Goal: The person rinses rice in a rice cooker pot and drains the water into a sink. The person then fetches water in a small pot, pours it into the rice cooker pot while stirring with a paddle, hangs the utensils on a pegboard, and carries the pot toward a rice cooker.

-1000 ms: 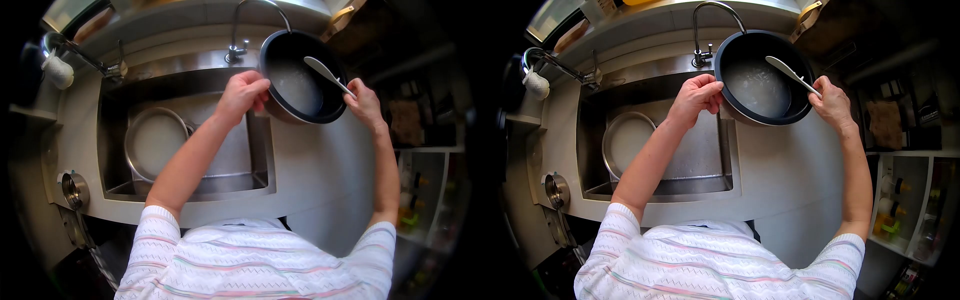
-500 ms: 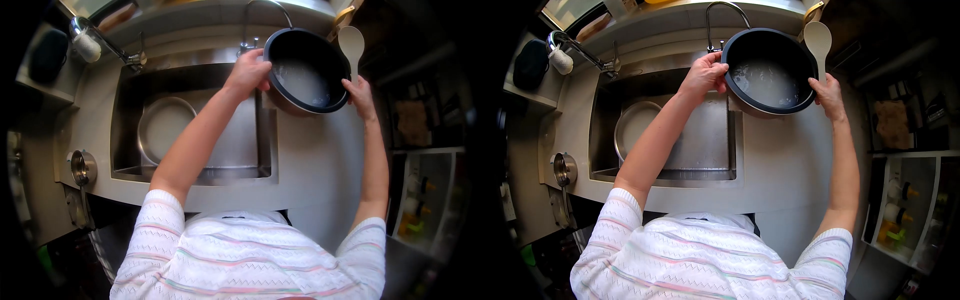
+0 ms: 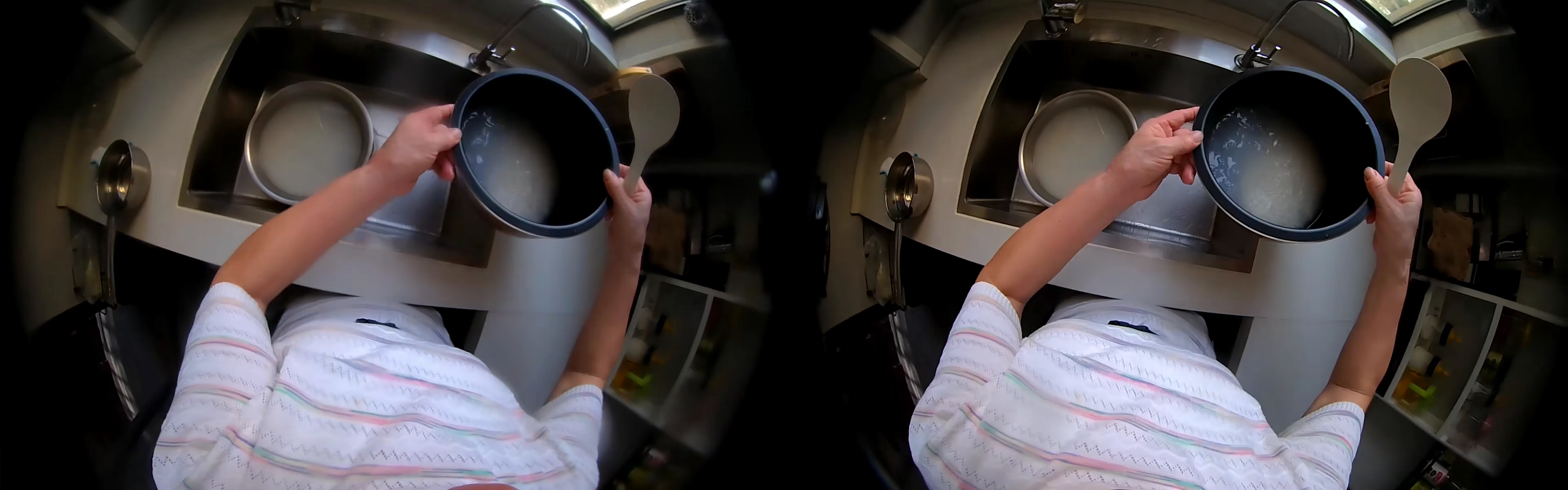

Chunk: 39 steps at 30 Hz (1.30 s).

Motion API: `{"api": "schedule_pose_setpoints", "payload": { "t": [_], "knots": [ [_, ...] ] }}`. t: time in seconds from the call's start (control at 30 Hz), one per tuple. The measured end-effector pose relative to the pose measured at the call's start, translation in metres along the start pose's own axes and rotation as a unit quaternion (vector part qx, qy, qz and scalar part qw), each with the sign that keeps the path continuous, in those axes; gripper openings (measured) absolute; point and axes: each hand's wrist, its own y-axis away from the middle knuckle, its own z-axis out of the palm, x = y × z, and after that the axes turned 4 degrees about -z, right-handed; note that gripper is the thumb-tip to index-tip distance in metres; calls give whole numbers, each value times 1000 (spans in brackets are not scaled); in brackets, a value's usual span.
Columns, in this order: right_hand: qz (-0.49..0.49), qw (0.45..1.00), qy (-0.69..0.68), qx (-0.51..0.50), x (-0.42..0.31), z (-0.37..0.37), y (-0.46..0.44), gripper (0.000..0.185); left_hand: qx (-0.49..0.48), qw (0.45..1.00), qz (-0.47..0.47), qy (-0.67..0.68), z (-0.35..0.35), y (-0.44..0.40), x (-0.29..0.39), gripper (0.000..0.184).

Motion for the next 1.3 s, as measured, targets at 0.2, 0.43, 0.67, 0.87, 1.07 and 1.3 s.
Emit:
{"api": "schedule_pose_setpoints", "payload": {
  "t": [0.2, 0.43, 0.67, 0.87, 1.07, 1.3],
  "knots": [
    [23, 998, 11, -65, -38, 54, 31, 18, 45, 997, -17, 54, -32, 81, -5, 41],
    [28, 994, 22, -101, -66, 116, 39, 14, 102, 991, -13, 83, -70, 140, -1, 43],
    [32, 990, 28, -135, -88, 149, 31, 15, 112, 987, -13, 110, -92, 163, 2, 39],
    [61, 983, 32, -170, -110, 167, 22, 16, 120, 984, -47, 127, -103, 170, 0, 33],
    [73, 978, 41, -192, -126, 176, 16, 18, 114, 979, -64, 154, -106, 170, -6, 31],
    [72, 976, 63, -196, -137, 180, 10, 20, 104, 971, -90, 195, -104, 171, -7, 31]
  ]
}}
